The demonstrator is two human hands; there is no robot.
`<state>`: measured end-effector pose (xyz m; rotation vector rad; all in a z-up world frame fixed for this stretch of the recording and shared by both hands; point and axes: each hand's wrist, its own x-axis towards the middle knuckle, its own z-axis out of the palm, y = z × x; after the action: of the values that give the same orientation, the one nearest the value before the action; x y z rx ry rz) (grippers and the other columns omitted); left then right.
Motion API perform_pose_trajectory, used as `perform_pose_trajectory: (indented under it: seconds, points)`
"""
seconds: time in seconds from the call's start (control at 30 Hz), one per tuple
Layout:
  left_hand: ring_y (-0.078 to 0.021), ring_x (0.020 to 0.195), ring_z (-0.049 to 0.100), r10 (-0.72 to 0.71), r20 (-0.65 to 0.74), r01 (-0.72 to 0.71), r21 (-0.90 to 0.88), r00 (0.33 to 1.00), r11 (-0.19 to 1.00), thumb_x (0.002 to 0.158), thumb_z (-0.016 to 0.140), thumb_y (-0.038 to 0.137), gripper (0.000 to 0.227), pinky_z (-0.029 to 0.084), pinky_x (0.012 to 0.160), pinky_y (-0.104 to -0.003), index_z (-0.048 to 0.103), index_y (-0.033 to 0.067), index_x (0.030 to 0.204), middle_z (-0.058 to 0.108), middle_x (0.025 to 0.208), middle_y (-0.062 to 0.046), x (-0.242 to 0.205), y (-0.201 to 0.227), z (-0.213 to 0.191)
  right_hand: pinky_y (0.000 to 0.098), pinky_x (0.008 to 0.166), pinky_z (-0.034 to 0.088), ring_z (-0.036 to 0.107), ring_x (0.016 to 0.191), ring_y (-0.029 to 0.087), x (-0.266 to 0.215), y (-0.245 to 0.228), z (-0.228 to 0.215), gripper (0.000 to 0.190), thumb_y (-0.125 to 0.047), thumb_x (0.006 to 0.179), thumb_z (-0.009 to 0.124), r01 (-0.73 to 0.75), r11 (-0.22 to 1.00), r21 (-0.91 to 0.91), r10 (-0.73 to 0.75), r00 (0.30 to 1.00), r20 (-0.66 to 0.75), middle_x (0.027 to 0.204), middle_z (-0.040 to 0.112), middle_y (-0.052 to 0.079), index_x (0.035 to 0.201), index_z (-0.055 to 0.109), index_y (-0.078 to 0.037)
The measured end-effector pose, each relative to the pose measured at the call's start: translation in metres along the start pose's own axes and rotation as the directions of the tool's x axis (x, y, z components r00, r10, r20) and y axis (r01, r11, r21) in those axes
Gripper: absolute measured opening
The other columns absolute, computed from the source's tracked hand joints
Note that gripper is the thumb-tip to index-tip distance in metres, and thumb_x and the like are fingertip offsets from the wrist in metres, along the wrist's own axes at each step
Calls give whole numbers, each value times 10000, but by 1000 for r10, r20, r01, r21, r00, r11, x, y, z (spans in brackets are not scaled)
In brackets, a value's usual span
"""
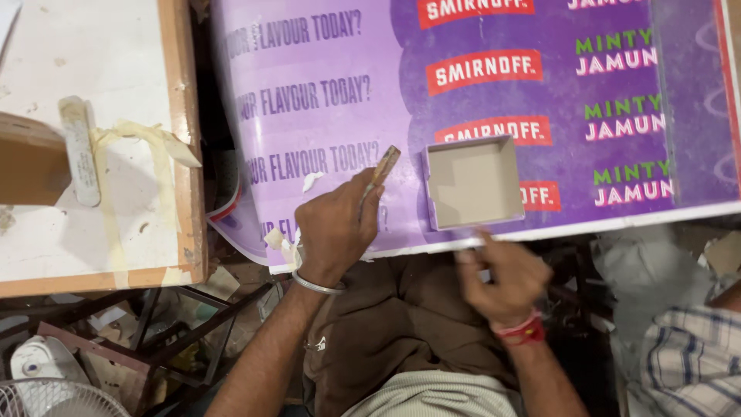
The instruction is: The person uses a metal scraper to smooth and apply printed labels onto small rectangular boxes. They repeatedly pick up a box, place it on a large purple sheet with brand logos, and press the label onto the box surface.
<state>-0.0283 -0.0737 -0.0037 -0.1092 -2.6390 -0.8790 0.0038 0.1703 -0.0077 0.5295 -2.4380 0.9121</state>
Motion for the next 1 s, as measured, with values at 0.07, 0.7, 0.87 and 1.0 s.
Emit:
perform_pose_trajectory:
  seconds: [0.07, 0.7, 0.87, 1.0]
  points:
    - [-269, 575, 645, 11, 11, -11, 12, 1000, 1000, 960, 715, 187, 206, 469, 519, -381, 730, 83, 1138, 705, 749, -92, 0, 1, 1, 335, 557, 497, 644, 565, 200, -12, -7, 4, 317, -176, 865, 822, -68, 997, -24, 70, 987, 146, 795, 728, 86, 1128, 770, -6]
    - [-232, 556, 627, 52, 34, -53, 23, 998, 998, 963, 712, 199, 223, 458, 513, -370, 743, 83, 1152, 672, 709, -50, -6, 9, -2, 561, 1026, 511, 653, 1259, 431, 40, 33, -26, 672, -94, 882, 720, -78, 912, -402, 145, 980, 139, 1422, 601, 229, 1500, 474, -4]
    - [-245, 569, 629, 72, 37, -73, 35, 997, 997, 966, 721, 198, 234, 460, 528, -382, 739, 79, 1166, 665, 706, -66, -9, 7, -1, 407, 838, 584, 731, 1060, 325, 68, 33, -28, 587, 75, 948, 551, -191, 960, -205, 222, 965, 142, 1337, 726, 163, 1521, 550, -53]
    - [-243, 578, 631, 107, -16, -107, 9, 994, 994, 968, 727, 173, 266, 464, 535, -374, 722, 60, 1208, 680, 725, -73, -7, 9, -2, 385, 861, 610, 780, 1042, 322, 92, 17, -38, 428, 65, 958, 598, -2, 978, -209, 16, 998, 66, 1234, 766, 143, 1360, 673, -63]
